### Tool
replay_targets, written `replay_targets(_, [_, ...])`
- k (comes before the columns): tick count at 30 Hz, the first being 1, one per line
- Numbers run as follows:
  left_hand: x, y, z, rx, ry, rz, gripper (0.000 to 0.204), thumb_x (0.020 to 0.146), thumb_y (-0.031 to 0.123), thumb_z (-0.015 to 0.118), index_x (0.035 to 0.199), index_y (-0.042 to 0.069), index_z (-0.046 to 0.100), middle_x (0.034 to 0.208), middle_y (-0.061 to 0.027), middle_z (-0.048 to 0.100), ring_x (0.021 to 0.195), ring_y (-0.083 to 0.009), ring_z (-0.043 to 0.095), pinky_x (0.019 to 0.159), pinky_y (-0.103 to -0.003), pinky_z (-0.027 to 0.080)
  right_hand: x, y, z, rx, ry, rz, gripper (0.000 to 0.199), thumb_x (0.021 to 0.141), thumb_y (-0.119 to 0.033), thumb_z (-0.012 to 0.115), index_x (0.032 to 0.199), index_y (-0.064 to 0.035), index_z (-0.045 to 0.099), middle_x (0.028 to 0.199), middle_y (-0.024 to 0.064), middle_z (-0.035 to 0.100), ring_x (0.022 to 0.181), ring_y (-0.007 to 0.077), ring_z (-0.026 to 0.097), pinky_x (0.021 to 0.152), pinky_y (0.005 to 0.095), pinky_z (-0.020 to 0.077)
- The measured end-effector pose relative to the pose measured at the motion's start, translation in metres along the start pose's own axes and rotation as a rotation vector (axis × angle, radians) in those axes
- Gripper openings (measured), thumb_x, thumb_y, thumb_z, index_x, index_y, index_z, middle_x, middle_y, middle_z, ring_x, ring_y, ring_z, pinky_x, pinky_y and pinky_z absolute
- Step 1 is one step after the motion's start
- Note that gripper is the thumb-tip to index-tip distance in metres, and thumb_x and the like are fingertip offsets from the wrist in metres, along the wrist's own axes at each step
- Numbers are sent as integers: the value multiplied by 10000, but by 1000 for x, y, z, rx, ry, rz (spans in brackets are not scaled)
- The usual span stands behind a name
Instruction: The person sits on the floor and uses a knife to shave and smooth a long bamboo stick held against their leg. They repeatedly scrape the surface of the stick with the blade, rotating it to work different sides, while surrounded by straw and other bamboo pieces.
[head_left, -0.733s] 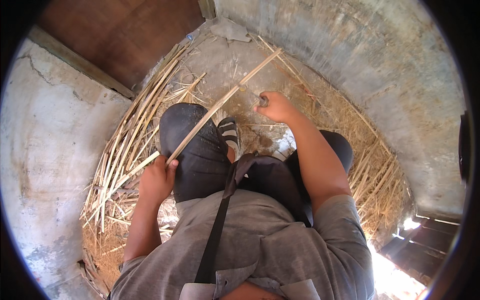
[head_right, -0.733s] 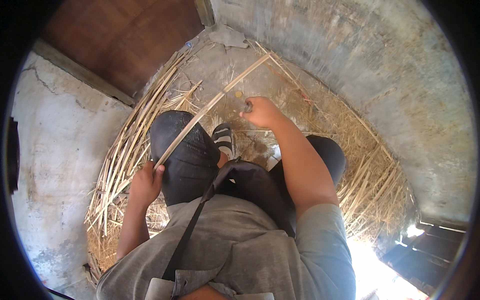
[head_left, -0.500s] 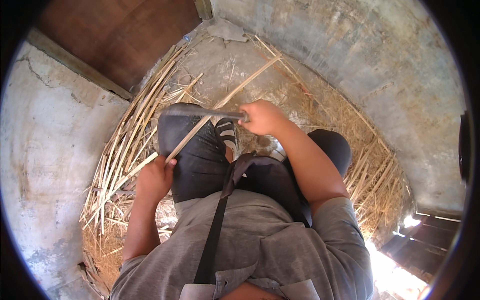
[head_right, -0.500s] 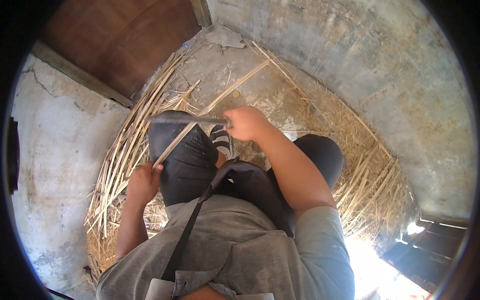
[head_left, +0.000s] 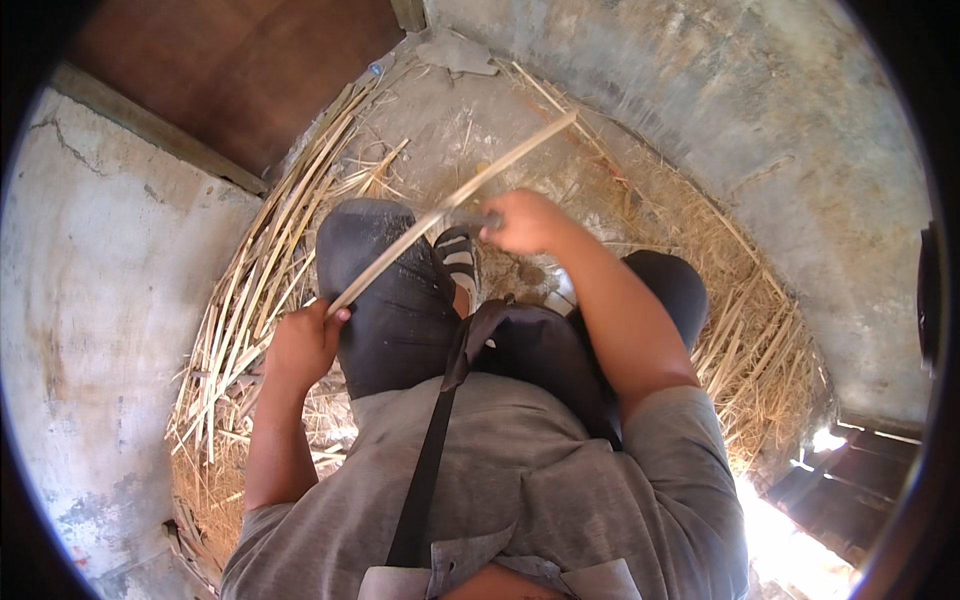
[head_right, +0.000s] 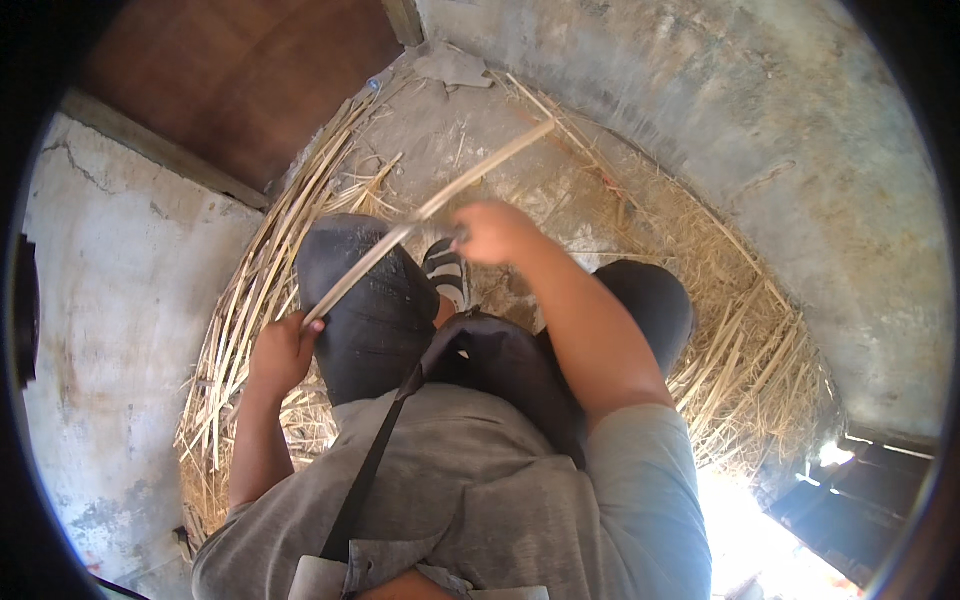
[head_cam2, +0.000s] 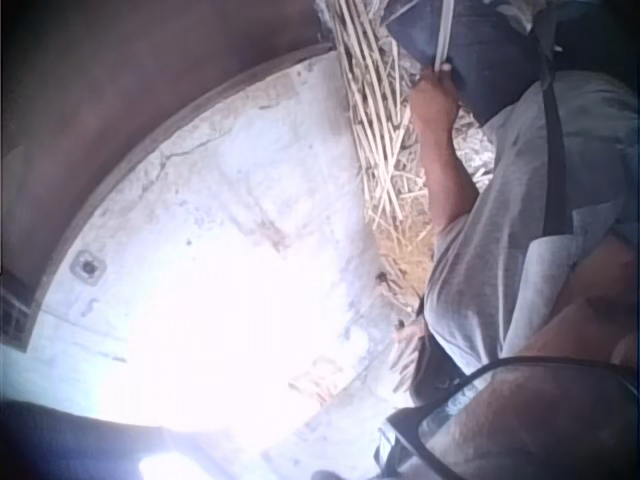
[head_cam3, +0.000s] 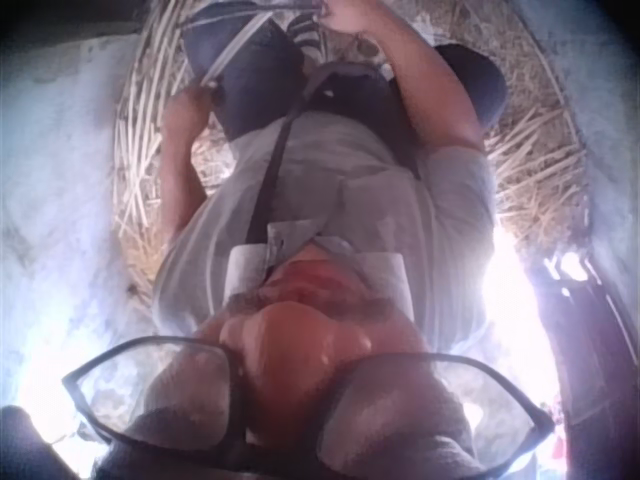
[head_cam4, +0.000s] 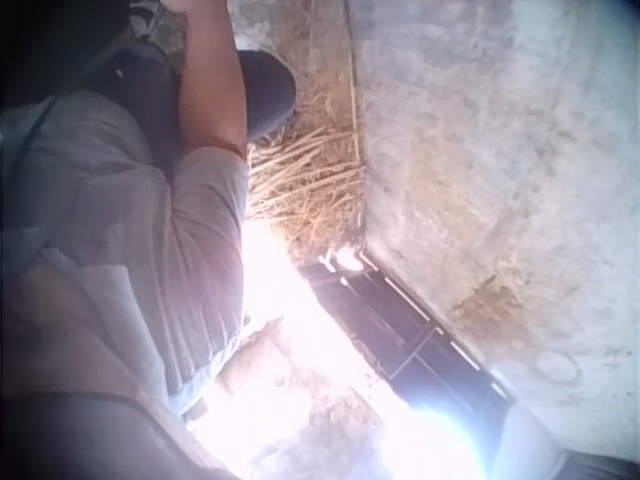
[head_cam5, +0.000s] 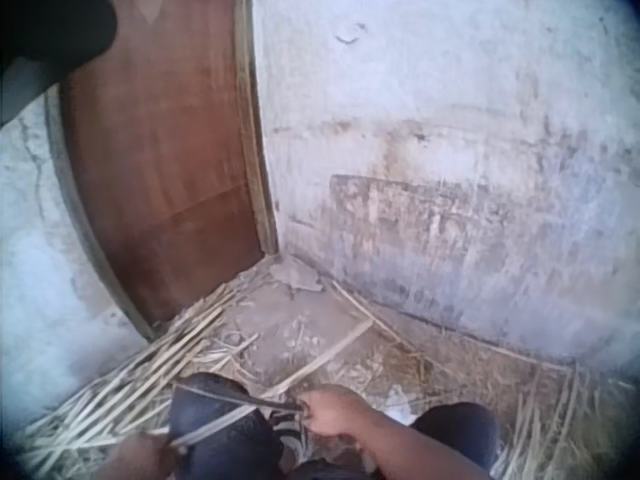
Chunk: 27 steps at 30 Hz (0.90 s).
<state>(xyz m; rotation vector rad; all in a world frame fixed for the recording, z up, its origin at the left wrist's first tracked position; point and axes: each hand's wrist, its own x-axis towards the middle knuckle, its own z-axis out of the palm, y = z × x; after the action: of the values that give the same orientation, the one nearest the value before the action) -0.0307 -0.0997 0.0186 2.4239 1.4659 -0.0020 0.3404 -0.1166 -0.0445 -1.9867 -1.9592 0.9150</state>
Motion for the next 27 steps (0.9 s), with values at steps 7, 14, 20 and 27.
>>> replay_targets(7, [2, 0, -9, 44, -37, 27, 392, 1021, 351, 612, 867, -9, 627, 756, -253, 659, 757, -476, 649, 688, -537, 490, 12, 72, 1, 177, 240, 179, 557, 831, -344, 767, 1225, 41, 683, 1180, 280, 694, 1138, 413, 664, 984, 451, 529])
replay_targets(14, [8, -10, -11, -92, -134, -8, 411, 1024, 373, 598, 903, -16, 647, 772, -272, 657, 781, -488, 643, 712, -541, 481, 9, 20, 7, 79, 125, -2, 568, 830, -383, 774, 1195, 44, 691, 1103, 269, 714, 1038, 405, 697, 913, 446, 546])
replay_targets(20, [10, -13, -12, -52, -140, -27, 431, 1027, 404, 592, 922, -10, 654, 786, -268, 665, 792, -478, 653, 725, -522, 492, 16, 81, -1, 294, 275, 318, 620, 827, -395, 781, 1240, 53, 667, 1104, 260, 714, 1035, 401, 699, 912, 454, 549])
replay_targets(27, [13, -18, -12, -165, -209, -10, 544, 1050, 483, 548, 896, -31, 636, 765, -256, 639, 752, -431, 638, 700, -496, 475, 10, 10, 12, 20, 44, -12, 616, 826, -389, 777, 1269, 28, 680, 1222, 269, 693, 1131, 396, 675, 984, 453, 525])
